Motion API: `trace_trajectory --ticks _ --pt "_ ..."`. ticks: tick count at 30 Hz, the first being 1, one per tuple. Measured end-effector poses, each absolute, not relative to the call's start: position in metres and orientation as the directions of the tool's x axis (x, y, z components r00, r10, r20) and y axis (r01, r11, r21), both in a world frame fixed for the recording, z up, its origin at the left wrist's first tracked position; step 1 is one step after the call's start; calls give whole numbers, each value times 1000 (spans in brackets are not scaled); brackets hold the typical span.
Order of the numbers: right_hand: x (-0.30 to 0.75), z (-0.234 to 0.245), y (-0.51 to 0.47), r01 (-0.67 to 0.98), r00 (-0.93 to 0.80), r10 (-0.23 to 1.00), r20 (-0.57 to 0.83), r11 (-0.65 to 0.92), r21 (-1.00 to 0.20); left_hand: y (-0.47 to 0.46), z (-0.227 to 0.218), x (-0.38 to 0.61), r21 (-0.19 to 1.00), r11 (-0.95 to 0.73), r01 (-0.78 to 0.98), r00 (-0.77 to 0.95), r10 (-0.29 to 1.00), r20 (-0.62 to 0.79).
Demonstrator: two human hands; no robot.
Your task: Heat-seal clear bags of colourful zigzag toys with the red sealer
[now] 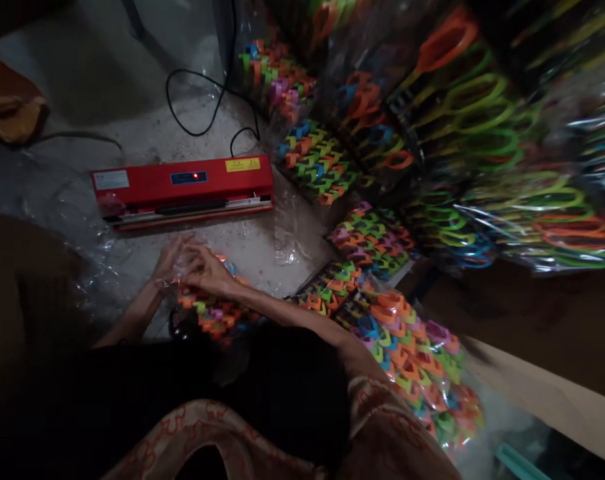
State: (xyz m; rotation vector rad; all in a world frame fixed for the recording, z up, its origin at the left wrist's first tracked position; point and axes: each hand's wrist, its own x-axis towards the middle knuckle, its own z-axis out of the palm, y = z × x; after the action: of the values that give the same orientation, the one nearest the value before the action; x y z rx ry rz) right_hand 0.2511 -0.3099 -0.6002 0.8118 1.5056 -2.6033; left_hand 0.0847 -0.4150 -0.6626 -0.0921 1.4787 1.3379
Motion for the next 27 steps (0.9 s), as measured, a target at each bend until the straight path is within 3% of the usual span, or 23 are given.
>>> trace_trajectory --ticks 2,5,7,9,11,13,15,18,21,24,26,27 --pt "264 -593 -288 276 -939 89 -332 -379 -883 -412 -661 75 616 368 -697 -352 573 -740" --pt "269 -595 -242 312 -941 135 -309 -4 -950 -413 -665 59 618 410 -671 -402 499 -768" --pt "259 -603 -222 364 -927 187 -324 251 -897 -417 -667 53 610 451 -651 -421 454 -785" --pt "242 -612 -214 372 -927 126 -354 437 -819 -424 -666 51 613 436 -659 -438 441 -783" --pt "224 -620 -215 363 -914 40 -403 523 -771 -428 -661 52 672 350 -652 -500 467 -729" --pt "209 -628 -217 374 -906 32 -423 532 -760 -428 -655 56 744 271 -611 -550 531 -645" --pt "198 -634 -216 400 -910 106 -401 480 -781 -424 -650 60 785 280 -553 -544 592 -595" --pt "192 -639 -213 473 -881 202 -428 372 -799 -413 -645 61 786 449 -425 -538 573 -619" --pt "204 -636 -205 515 -857 267 -441 396 -760 -411 -642 48 770 599 -219 -628 517 -581" --pt "234 -631 -200 547 -796 513 -322 381 -745 -425 -642 31 772 632 -68 -775 453 -440" --pt "253 -633 -202 577 -641 709 -294 193 -794 -437 -647 28 814 567 -126 -859 349 -376" --pt "259 -635 -206 577 -549 762 -344 48 -815 -442 -650 31 834 513 -202 -870 298 -393"
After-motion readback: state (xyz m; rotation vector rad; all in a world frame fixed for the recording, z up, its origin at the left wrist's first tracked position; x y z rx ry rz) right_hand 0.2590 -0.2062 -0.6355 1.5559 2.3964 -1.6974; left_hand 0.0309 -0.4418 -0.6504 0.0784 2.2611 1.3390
